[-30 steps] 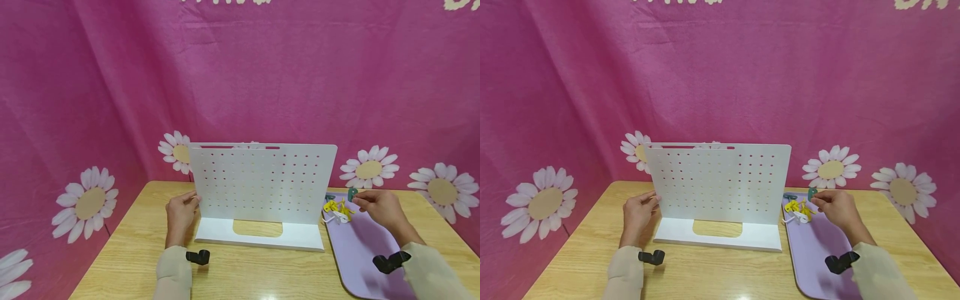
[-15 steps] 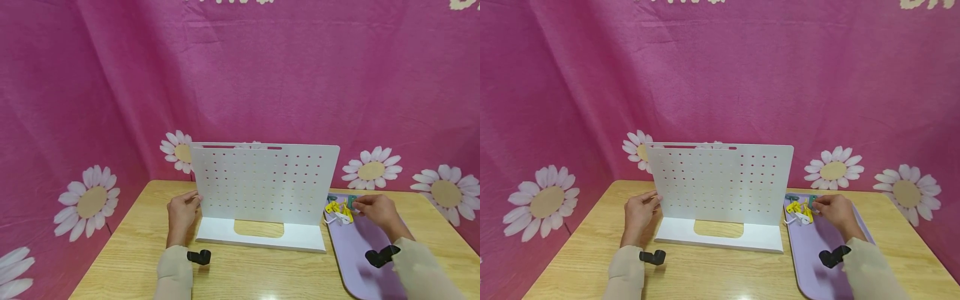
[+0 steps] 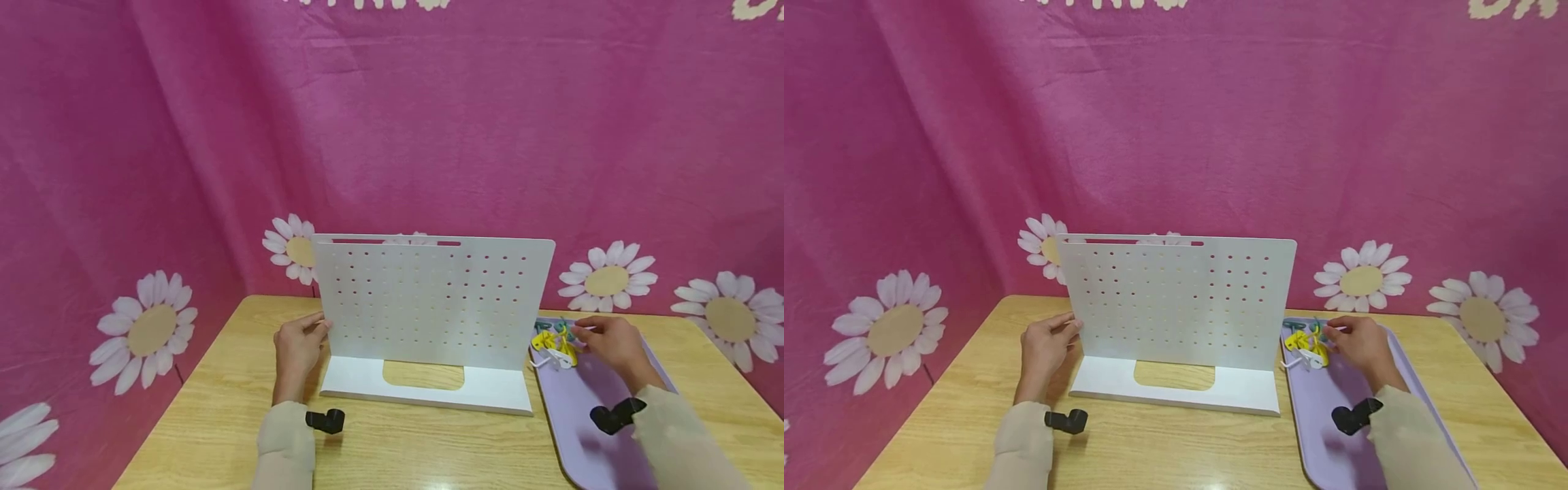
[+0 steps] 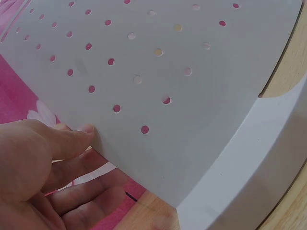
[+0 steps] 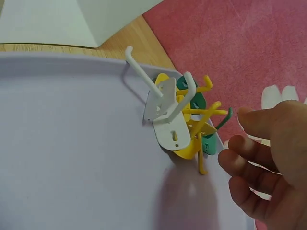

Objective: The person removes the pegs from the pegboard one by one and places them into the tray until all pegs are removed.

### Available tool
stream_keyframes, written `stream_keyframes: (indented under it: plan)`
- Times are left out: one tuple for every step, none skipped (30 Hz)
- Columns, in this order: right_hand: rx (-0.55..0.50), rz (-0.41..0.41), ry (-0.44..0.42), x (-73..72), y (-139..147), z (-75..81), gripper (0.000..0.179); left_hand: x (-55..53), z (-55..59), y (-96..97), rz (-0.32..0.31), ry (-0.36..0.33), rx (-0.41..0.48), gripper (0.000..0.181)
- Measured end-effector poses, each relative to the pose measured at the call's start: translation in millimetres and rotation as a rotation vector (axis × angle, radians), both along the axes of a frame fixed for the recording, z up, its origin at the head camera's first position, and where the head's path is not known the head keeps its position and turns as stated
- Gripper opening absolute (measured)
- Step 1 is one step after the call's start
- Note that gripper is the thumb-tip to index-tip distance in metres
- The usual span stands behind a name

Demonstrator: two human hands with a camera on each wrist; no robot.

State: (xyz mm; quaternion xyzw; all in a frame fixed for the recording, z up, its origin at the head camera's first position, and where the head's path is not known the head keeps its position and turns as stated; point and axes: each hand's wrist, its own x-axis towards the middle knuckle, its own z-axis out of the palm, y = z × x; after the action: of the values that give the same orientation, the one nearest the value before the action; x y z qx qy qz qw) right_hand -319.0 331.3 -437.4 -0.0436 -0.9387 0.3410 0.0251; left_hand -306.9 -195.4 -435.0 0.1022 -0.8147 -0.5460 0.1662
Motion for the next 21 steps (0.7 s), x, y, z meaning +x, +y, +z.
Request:
stream_keyframes:
  plan:
    - [0.002,0.003,-0.001,1.0,0,1.3,0.047,0.1,0.0,-0.1,0.0,-0.005,0.004,0.028]
    - [0.006,0.007,-0.003,2.2,0,2.7,0.048,0.3,0.1,-0.1,-0.001,-0.009,0.006,0.028]
    - [0.013,0.009,0.001,3.5,0,4.2,0.049,0.3,0.3,-0.2,-0.001,-0.012,0.006,0.028]
    - [0.019,0.01,0.004,4.9,1,5.6,0.049,0.3,0.3,-0.6,-0.003,-0.011,0.001,0.028]
    - [0.026,0.013,0.014,6.4,1,6.9,0.049,0.2,0.3,-0.9,-0.002,-0.01,-0.007,0.029]
    - [0.03,0.016,0.024,7.9,1,8.4,0.05,0.3,0.7,-1.1,-0.003,-0.009,-0.019,0.029]
    - [0.038,0.019,0.035,9.3,1,10.0,0.05,0.0,0.7,-1.5,-0.002,-0.011,-0.032,0.03]
    - [0.044,0.019,0.052,10.6,1,11.4,0.049,-0.2,1.0,-2.1,-0.003,-0.01,-0.047,0.03]
    - [0.052,0.02,0.074,11.9,1,12.8,0.048,-0.3,1.0,-2.8,-0.006,-0.013,-0.063,0.031]
    - [0.055,0.022,0.095,13.2,1,14.1,0.046,-0.3,1.2,-3.7,-0.01,-0.014,-0.079,0.032]
    - [0.061,0.026,0.117,14.6,1,15.6,0.045,0.0,1.7,-4.7,-0.016,-0.014,-0.096,0.033]
    - [0.073,0.026,0.138,15.9,1,16.7,0.045,0.5,2.3,-5.7,-0.025,-0.012,-0.108,0.034]
    - [0.084,0.024,0.158,17.3,1,17.5,0.044,1.4,2.4,-7.3,-0.035,-0.011,-0.117,0.035]
    - [0.09,0.028,0.178,19.0,0,18.4,0.042,2.4,2.5,-9.0,-0.044,-0.01,-0.128,0.035]
    - [0.093,0.034,0.193,20.8,0,19.6,0.042,3.5,2.8,-10.7,-0.054,-0.004,-0.142,0.036]
    - [0.097,0.038,0.206,22.6,0,20.5,0.042,4.4,2.9,-12.5,-0.062,0.004,-0.158,0.036]
    - [0.106,0.039,0.219,24.5,0,21.3,0.042,5.5,3.2,-14.1,-0.069,0.009,-0.172,0.036]
    - [0.114,0.036,0.231,26.5,-1,22.1,0.041,6.4,3.3,-15.8,-0.074,0.016,-0.184,0.036]
    - [0.113,0.039,0.242,28.6,-1,23.2,0.041,7.3,3.6,-17.4,-0.08,0.022,-0.198,0.037]
    - [0.113,0.041,0.251,30.6,-1,24.2,0.041,8.2,4.2,-18.8,-0.084,0.024,-0.21,0.037]
    - [0.118,0.039,0.263,32.5,-1,25.0,0.041,9.1,5.1,-20.1,-0.088,0.026,-0.222,0.037]
